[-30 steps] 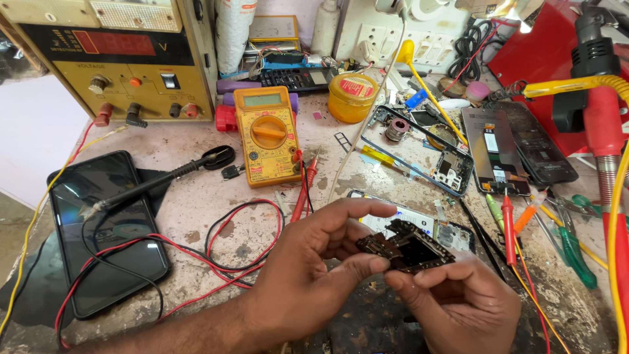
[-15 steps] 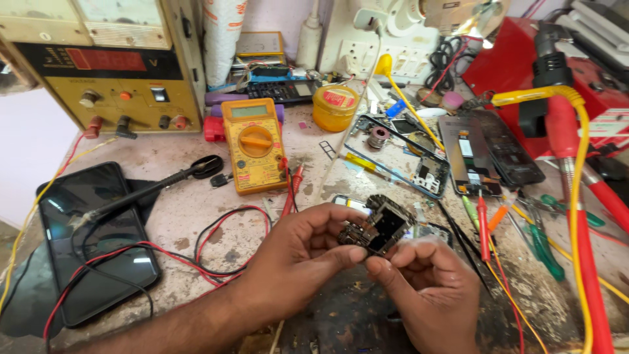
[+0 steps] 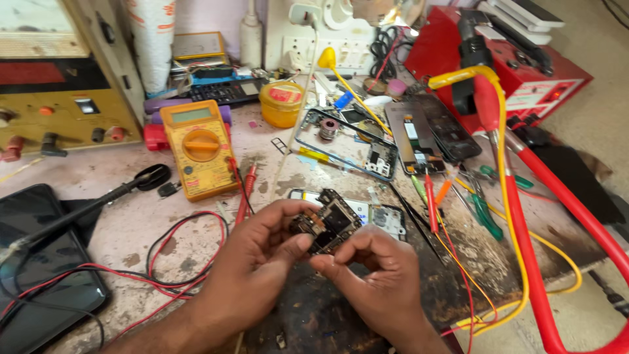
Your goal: The person uses tweezers to remove a small component from a smartphone motherboard, then uses a multimeter to test continuity on the board. The person reassembles the phone with its battery and back cover, then powers it on to confirm it boots to the lock screen.
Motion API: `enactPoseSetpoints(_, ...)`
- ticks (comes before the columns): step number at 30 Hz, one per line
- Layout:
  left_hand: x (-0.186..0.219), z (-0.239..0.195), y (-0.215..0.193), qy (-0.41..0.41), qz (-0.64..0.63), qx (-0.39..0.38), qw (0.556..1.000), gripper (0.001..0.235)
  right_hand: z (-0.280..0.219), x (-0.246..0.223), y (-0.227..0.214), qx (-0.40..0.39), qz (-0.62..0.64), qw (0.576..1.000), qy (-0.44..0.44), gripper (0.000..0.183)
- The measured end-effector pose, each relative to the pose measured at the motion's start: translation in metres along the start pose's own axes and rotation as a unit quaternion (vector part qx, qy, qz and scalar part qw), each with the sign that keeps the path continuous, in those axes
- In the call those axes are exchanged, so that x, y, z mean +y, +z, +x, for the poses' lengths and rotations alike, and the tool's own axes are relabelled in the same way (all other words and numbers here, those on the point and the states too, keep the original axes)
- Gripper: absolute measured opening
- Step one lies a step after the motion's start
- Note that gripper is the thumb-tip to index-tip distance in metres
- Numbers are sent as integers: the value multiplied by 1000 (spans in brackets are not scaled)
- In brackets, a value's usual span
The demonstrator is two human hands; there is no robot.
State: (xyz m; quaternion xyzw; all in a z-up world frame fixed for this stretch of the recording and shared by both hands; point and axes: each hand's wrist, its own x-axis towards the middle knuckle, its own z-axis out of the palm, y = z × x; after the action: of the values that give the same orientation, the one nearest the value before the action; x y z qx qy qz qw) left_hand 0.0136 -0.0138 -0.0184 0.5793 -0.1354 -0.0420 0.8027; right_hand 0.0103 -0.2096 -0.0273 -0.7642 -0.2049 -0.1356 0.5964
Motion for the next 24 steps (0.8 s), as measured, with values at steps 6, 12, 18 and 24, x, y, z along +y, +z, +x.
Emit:
enactPoseSetpoints(6, -4, 1, 1, 24, 19, 15, 999, 37, 2, -2, 0, -5, -15, 998, -53, 24)
enactPoseSetpoints(12, 7, 2, -1, 45, 22, 6, 999, 43, 4, -5, 3, 36, 67, 997, -19, 26)
enactPoseSetpoints(18, 18, -12, 1, 46, 310, -13, 950, 48, 7, -5, 4, 74, 185, 980, 32, 40)
enactPoseSetpoints(24, 17, -5, 4, 89, 235, 46, 967, 50, 8, -3, 5, 79, 134, 985, 76, 43)
